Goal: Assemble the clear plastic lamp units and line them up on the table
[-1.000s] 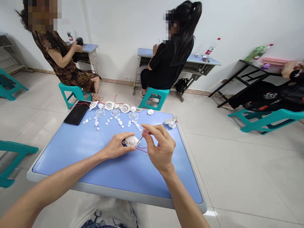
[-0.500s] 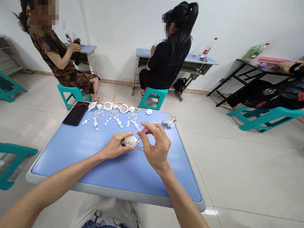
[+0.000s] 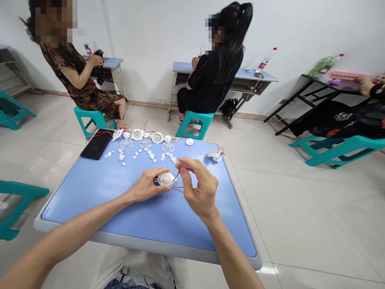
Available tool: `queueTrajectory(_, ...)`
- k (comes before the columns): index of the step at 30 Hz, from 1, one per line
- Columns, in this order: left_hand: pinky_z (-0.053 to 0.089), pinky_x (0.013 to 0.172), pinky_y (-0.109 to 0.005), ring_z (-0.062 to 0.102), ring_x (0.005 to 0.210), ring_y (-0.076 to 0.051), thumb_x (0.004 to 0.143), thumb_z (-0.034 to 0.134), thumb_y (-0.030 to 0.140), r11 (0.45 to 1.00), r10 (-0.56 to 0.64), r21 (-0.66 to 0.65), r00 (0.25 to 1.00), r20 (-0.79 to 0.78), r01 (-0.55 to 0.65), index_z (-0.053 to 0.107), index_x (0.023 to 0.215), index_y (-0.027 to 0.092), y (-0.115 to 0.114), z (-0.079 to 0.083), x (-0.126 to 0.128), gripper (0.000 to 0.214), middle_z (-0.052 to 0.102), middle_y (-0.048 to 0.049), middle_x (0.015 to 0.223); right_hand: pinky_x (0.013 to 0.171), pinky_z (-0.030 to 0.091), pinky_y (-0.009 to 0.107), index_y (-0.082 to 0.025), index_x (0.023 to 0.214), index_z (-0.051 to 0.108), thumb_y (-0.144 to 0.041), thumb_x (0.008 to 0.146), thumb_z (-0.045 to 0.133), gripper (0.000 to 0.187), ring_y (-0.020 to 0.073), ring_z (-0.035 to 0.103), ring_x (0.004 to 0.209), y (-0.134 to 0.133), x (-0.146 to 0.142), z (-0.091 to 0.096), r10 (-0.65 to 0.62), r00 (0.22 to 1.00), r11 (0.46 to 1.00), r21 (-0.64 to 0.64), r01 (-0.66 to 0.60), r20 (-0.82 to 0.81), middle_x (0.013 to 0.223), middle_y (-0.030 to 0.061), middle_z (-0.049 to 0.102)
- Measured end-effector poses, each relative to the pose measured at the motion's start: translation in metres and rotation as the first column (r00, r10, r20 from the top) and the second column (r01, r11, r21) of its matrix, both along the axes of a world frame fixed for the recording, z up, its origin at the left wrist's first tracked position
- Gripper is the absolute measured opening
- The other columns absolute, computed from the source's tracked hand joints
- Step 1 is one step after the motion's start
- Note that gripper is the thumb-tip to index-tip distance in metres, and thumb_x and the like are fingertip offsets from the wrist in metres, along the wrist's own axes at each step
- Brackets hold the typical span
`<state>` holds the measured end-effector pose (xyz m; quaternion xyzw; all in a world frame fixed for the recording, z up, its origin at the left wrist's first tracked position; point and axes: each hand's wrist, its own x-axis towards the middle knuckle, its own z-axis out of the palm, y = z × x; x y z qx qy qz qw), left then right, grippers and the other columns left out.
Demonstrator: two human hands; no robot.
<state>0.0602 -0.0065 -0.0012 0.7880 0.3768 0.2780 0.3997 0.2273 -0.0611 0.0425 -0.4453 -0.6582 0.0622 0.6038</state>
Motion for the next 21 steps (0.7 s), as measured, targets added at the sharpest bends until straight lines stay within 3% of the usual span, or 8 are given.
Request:
queueTrajectory(8,0.045,0.104,-0.038,0.062,0.116,-0.028,0.07,0.081,0.029,1.0,-0.008,0.014,1.0,0.01,0.008,0.062,0.124,0.016,0.0011,-0.0021,0.0002,0.059,0.066,-0.0109,0.127,0.065,0.053,0.033,-0.027,0.103,0.065,-0.014,0.084,0.066,0.023,0.0148,0.059,0.074,0.0031,-0.0033,0.0016,-0.096,0.991,0.993,0.084,0.088,0.095,0.083,-0.0002,0.06)
queueTrajectory(21,0.045,0.104,-0.037,0.062,0.117,-0.026,0.07,0.081,0.027,1.0,-0.004,0.009,1.0,0.014,0.004,0.063,0.123,0.017,0.0016,-0.0034,0.0008,0.057,0.066,-0.01,0.126,0.067,0.059,0.035,-0.03,0.123,0.063,-0.009,0.089,0.057,0.041,0.0161,0.065,0.078,0.0018,-0.0014,-0.0043,-0.04,0.999,0.997,0.073,0.038,0.031,0.09,0.0018,0.067)
